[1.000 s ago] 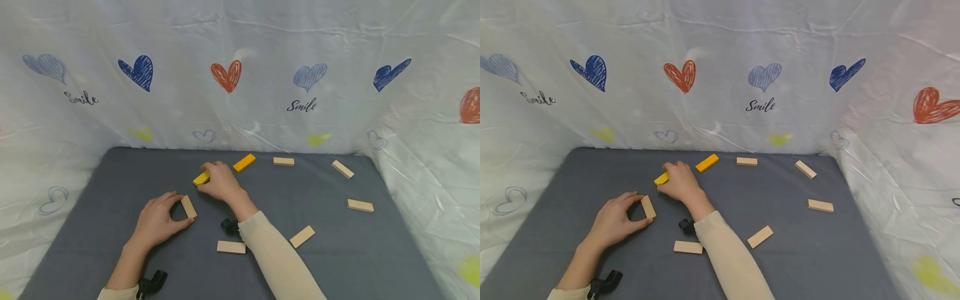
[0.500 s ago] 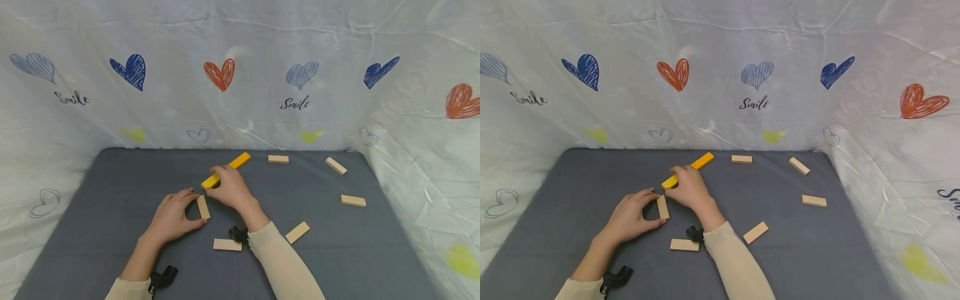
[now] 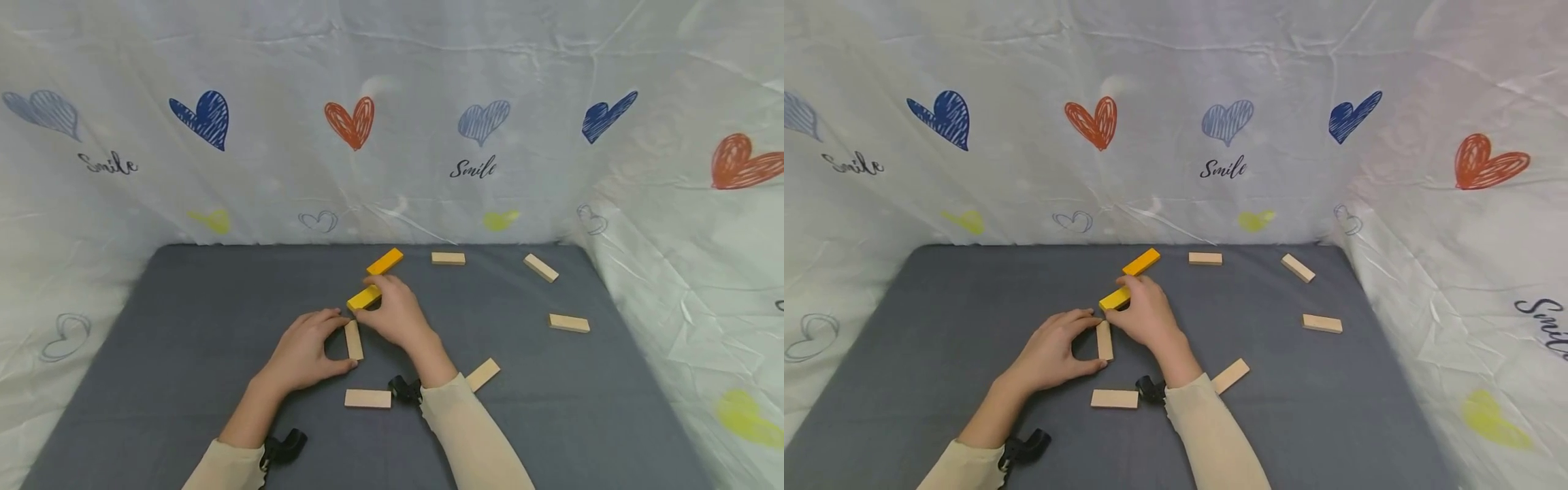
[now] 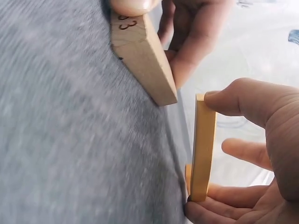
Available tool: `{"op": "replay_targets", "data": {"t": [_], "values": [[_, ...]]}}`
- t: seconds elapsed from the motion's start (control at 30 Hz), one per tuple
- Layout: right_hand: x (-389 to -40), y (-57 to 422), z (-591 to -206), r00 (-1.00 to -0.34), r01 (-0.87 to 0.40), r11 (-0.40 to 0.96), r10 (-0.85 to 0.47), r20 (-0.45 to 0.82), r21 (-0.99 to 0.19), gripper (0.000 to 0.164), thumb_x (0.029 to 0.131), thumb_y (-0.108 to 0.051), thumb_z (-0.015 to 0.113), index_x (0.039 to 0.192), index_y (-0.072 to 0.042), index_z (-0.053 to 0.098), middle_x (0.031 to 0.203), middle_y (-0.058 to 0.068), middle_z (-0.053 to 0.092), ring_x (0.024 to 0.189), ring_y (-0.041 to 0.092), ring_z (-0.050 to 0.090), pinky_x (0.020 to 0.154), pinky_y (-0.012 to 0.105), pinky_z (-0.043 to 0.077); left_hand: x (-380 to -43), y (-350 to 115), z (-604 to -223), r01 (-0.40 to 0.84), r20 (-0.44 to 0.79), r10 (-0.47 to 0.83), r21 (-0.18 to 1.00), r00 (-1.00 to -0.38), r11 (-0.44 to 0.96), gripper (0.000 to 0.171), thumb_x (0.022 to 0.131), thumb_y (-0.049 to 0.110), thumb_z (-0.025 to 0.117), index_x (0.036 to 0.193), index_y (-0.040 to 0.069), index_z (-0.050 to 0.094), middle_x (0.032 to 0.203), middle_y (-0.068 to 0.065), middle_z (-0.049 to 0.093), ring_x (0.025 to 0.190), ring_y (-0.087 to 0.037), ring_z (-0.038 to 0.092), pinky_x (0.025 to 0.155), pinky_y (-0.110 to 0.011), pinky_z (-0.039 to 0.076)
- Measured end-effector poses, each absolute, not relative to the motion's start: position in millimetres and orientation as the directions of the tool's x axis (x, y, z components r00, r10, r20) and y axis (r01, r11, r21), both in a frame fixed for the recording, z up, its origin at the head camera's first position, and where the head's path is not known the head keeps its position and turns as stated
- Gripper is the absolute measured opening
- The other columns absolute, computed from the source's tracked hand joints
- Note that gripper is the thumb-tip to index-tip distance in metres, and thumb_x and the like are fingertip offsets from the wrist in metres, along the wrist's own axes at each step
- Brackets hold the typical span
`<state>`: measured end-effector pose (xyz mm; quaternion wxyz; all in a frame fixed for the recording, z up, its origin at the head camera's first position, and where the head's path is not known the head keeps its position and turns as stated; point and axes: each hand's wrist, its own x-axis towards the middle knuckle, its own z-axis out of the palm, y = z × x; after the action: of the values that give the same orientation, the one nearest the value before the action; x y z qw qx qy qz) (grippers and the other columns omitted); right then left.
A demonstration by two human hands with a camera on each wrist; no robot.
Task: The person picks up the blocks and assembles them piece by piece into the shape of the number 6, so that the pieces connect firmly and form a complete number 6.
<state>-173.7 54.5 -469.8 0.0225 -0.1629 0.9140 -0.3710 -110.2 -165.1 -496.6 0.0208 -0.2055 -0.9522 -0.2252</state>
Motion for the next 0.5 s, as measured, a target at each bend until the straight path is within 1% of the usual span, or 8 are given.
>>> {"op": "replay_targets", "data": {"t": [0.33, 0.5], "values": [[-166.9, 70.1, -475.6, -0.96, -0.263, 0.745, -0.267, 0.086, -0.613, 0.061, 0.093, -0.033, 0.087, 0.148, -0.014, 0.068, 0.149, 0.011, 0.063, 0.134, 0.034, 0.062, 0.109, 0.053, 0.057, -117.3, -158.4, -500.8, 0.418, 0.106, 0.424, 0.488, -0.9, 0.766, 0.079, 0.082, 0.051, 0.094, 0.147, 0.011, 0.071, 0.157, -0.014, 0.059, 0.15, -0.045, 0.048, 0.128, -0.065, 0.034], [-166.0, 77.6, -475.9, -0.965, -0.253, 0.77, -0.245, 0.096, -0.585, 0.06, 0.093, -0.032, 0.088, 0.147, -0.015, 0.068, 0.148, 0.012, 0.062, 0.132, 0.036, 0.063, 0.107, 0.055, 0.058, -122.5, -154.9, -502.9, 0.457, 0.12, 0.463, 0.498, -0.878, 0.737, 0.081, 0.084, 0.048, 0.094, 0.152, 0.011, 0.067, 0.156, -0.013, 0.06, 0.151, -0.042, 0.048, 0.131, -0.063, 0.03]]}}
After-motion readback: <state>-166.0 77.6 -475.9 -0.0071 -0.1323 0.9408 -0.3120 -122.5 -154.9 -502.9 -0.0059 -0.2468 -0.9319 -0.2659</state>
